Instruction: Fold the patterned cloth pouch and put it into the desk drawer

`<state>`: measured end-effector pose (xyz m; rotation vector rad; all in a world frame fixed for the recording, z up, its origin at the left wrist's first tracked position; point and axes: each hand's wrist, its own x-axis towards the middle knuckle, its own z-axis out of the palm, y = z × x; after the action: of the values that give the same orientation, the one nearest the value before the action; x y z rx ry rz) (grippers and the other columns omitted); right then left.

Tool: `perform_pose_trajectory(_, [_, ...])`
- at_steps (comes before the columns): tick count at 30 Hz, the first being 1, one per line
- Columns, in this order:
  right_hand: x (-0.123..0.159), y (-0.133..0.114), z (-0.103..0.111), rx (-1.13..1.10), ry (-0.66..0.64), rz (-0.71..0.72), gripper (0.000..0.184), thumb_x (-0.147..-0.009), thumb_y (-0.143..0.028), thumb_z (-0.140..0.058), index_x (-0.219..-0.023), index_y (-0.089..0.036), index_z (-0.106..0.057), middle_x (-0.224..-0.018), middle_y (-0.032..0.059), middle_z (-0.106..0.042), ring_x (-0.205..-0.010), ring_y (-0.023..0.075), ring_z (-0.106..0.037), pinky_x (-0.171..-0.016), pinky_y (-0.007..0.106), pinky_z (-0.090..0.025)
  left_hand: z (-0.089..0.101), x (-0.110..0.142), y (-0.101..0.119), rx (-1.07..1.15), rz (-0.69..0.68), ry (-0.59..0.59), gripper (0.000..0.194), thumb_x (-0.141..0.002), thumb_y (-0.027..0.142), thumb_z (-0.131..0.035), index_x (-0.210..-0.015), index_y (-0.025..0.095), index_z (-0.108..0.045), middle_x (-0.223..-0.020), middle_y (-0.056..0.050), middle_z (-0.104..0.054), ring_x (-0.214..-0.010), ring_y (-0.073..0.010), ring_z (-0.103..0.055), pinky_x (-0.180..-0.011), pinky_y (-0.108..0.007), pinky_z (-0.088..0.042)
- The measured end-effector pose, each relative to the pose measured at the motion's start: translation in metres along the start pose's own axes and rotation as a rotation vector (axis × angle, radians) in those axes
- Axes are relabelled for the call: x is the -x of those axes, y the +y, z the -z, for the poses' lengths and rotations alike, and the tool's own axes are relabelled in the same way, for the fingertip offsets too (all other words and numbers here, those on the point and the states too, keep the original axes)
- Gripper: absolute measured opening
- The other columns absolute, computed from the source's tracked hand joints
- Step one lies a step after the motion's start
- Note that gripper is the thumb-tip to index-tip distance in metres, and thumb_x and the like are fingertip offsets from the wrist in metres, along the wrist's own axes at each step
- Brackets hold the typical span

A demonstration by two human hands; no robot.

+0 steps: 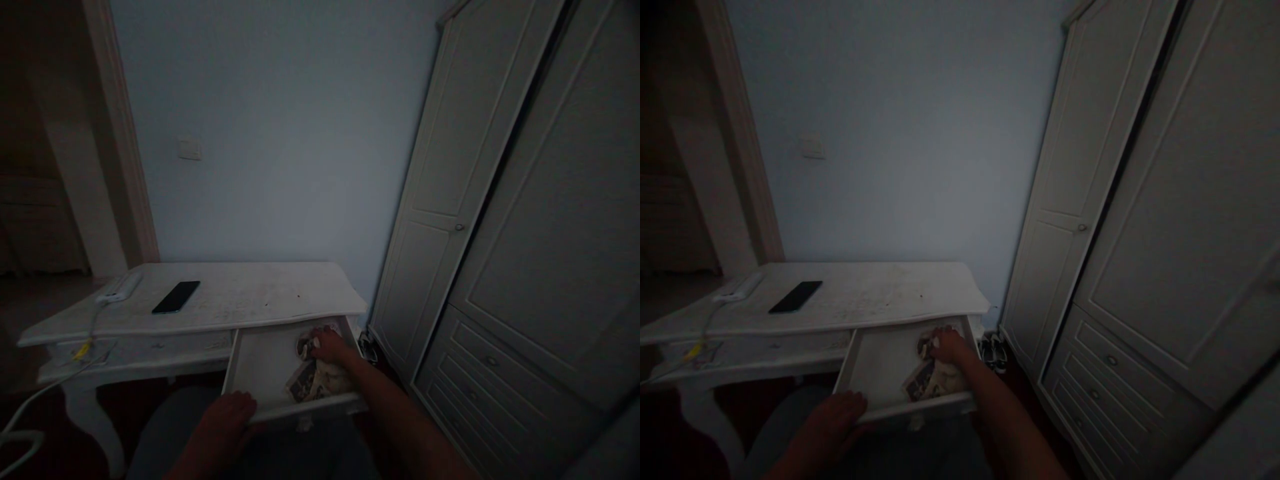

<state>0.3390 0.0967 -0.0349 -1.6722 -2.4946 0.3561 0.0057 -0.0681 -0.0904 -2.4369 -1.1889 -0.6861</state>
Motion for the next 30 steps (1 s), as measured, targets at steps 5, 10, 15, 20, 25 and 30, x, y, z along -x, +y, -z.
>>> perform_pose_trajectory(5, [0.011,0.0,-0.006,-0.02,-0.151,0.118,0.07,-0.076,-0.039,-0.084,-0.141,-0.022,-0.063,-0.141,0.0166,-0.063,-0.132,0.0361,-0.059,-0.108,0.045,-0.045,0.005,-0.003,0.001,-0.031,-0.019,-0.017,0.011,-0.096,0.037,-0.07,-0.103,0.028,-0.07,-0.1,-0.004,-0.082,-0.088,-0.0246,-0.077,-0.079,-0.035,-0.061])
perform_pose_trajectory(10, [0.012,-0.008,-0.005,-0.063,-0.304,0.233,0.066,-0.073,-0.042,-0.089,-0.134,-0.029,-0.069,-0.132,0.0068,-0.069,-0.128,0.0319,-0.061,-0.107,0.04,-0.047,0.013,-0.005,0.001,-0.002,-0.042,0.05,0.011,-0.097,0.034,-0.068,-0.105,0.027,-0.069,-0.099,-0.004,-0.081,-0.087,-0.0243,-0.077,-0.08,-0.035,-0.061])
perform_pose_trajectory(15, [0.022,-0.006,0.016,-0.103,-0.451,0.223,0.1,-0.064,-0.052,-0.094,-0.154,-0.036,-0.053,-0.151,0.0084,-0.053,-0.143,0.0371,-0.049,-0.115,0.045,-0.041,0.005,-0.002,0.001,0.014,0.014,-0.016,0.011,-0.097,0.036,-0.068,-0.104,0.028,-0.071,-0.103,-0.004,-0.081,-0.092,-0.0242,-0.077,-0.083,-0.035,-0.06])
perform_pose_trajectory(20, [0.037,-0.007,0.019,-0.042,-0.402,0.251,0.128,-0.058,-0.052,-0.096,-0.167,-0.038,-0.029,-0.165,0.0149,-0.031,-0.152,0.0425,-0.037,-0.12,0.051,-0.037,-0.002,0.002,-0.001,0.02,0.022,-0.039,0.013,-0.097,0.037,-0.069,-0.106,0.028,-0.071,-0.105,-0.005,-0.081,-0.095,-0.0253,-0.076,-0.085,-0.036,-0.06])
perform_pose_trajectory(25, [0.035,-0.02,0.01,0.081,-0.361,0.299,0.131,-0.061,-0.054,-0.093,-0.17,-0.03,-0.024,-0.17,0.0219,-0.025,-0.156,0.0484,-0.026,-0.119,0.06,-0.036,0.0,0.002,0.0,0.033,0.032,-0.045,0.013,-0.097,0.037,-0.069,-0.106,0.028,-0.07,-0.105,-0.005,-0.08,-0.092,-0.0244,-0.075,-0.084,-0.036,-0.059])
perform_pose_trajectory(30, [0.031,-0.021,0.009,0.113,-0.397,0.289,0.132,-0.061,-0.049,-0.093,-0.17,-0.029,-0.021,-0.171,0.0228,-0.025,-0.156,0.0486,-0.029,-0.116,0.062,-0.04,0.003,0.0,0.003,0.031,0.045,-0.079,0.011,-0.099,0.037,-0.066,-0.102,0.027,-0.071,-0.102,-0.005,-0.079,-0.091,-0.0237,-0.074,-0.083,-0.035,-0.059])
